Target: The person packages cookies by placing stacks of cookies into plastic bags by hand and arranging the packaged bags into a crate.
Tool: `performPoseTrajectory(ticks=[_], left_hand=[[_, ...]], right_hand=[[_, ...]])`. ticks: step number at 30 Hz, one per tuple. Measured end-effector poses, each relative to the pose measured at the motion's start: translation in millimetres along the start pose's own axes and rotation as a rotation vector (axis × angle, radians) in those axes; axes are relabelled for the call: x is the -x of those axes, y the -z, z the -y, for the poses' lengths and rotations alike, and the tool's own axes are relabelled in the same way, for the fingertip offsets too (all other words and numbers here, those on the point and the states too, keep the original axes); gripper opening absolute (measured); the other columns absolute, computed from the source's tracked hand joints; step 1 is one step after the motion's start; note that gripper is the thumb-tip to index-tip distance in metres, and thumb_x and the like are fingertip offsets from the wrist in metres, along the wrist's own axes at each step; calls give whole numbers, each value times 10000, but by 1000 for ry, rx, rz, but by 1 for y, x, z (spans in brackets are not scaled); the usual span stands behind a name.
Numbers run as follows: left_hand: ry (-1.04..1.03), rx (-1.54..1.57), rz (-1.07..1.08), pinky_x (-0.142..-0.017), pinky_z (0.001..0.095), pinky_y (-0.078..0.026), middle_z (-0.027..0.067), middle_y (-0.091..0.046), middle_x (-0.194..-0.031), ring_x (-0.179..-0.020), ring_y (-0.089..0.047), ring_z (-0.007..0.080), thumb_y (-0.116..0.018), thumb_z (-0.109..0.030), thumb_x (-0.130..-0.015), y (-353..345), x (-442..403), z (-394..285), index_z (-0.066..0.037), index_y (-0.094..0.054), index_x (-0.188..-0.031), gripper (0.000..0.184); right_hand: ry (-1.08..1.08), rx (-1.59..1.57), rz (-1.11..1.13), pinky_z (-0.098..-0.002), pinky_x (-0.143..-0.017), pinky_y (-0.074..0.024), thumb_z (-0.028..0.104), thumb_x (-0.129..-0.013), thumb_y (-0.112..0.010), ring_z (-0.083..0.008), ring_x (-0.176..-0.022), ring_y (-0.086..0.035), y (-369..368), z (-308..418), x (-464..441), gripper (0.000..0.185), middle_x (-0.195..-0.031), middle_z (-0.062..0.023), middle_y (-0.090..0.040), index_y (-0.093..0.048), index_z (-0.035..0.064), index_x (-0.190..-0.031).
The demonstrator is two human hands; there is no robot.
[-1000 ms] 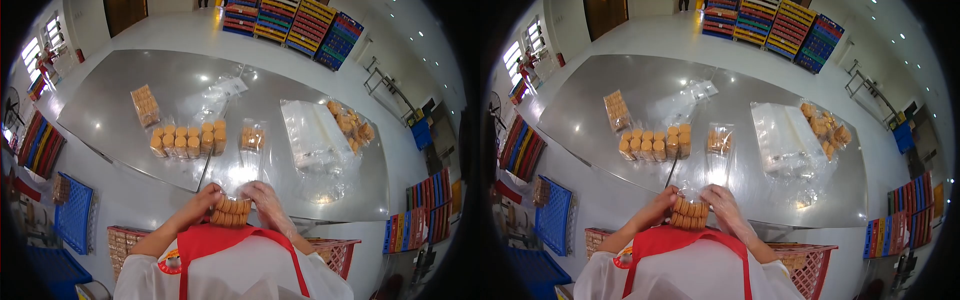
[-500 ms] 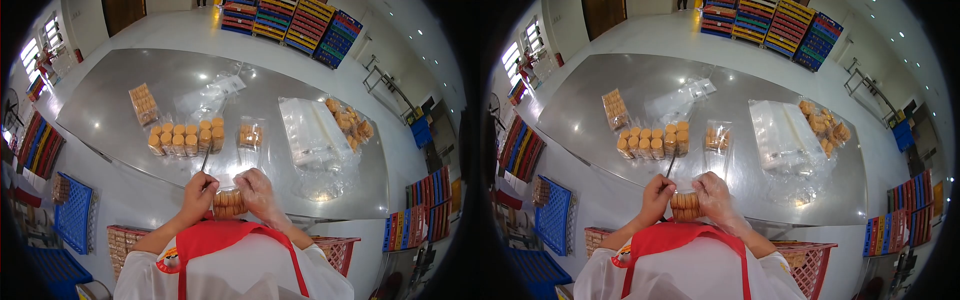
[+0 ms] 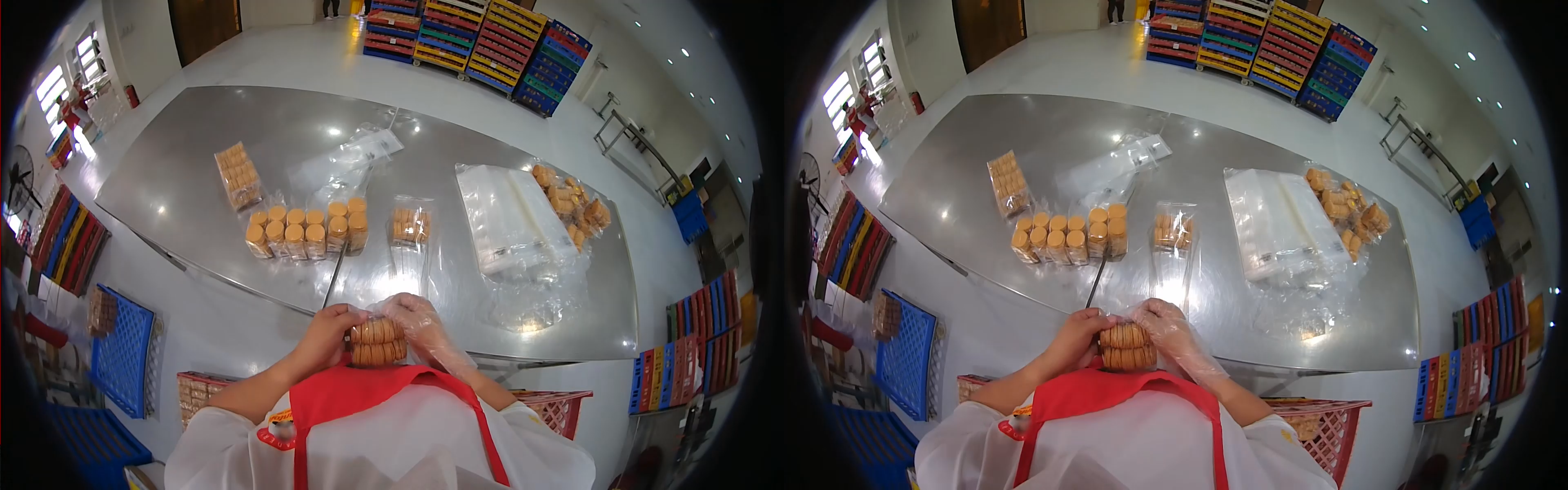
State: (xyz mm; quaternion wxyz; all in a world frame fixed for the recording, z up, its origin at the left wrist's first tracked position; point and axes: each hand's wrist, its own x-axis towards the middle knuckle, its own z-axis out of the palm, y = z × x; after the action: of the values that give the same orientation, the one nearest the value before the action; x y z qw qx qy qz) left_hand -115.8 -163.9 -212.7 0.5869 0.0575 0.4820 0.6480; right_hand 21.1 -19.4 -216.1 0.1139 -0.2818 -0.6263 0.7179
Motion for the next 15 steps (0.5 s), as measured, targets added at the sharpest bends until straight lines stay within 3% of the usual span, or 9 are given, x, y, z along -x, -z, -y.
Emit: performPoseTrajectory(ticks=[2,5,8,12,15], left_hand=[[-21,-55,-18,-788,382,-550,121,-646,-988,-907,-650,213,-633,-108,-913,-5,-3,-11,21,-594,-998,160],[-4,-111,-44,-797,380,-542,129,-650,-1005,-915,-655,220,-626,-99,-913,-9,-2,-22,27,-583,-1029,177],[65,-150,-63,-793,382,-546,132,-650,-1008,-901,-655,223,-638,-105,-904,-6,-2,-22,31,-576,-1051,210],[169,33,-9,-793,415,-566,139,-642,-996,-884,-658,236,-655,-108,-890,2,-10,1,43,-551,-1073,259],[104,42,68,-758,441,-581,151,-626,-967,-843,-660,242,-682,-121,-870,-14,-9,0,71,-494,-1149,387]], right_hand=[[94,-102,-15,-268,-819,-477,225,-972,-601,-124,-884,-598,-7,2,2,274,-923,-82,-670,-666,-41,-963],[104,13,-91,-278,-839,-485,211,-983,-582,-137,-895,-612,-12,15,3,274,-942,-101,-678,-662,-51,-984],[56,-136,-35,-284,-838,-488,213,-986,-578,-149,-891,-615,-9,-1,0,290,-944,-110,-675,-656,-66,-1007],[-53,10,-24,-305,-809,-486,227,-986,-581,-153,-868,-592,0,-27,-1,296,-924,-107,-666,-655,-60,-980],[-97,-84,-68,-320,-796,-484,242,-980,-584,-153,-857,-581,-7,-17,3,302,-905,-102,-662,-661,-49,-958]])
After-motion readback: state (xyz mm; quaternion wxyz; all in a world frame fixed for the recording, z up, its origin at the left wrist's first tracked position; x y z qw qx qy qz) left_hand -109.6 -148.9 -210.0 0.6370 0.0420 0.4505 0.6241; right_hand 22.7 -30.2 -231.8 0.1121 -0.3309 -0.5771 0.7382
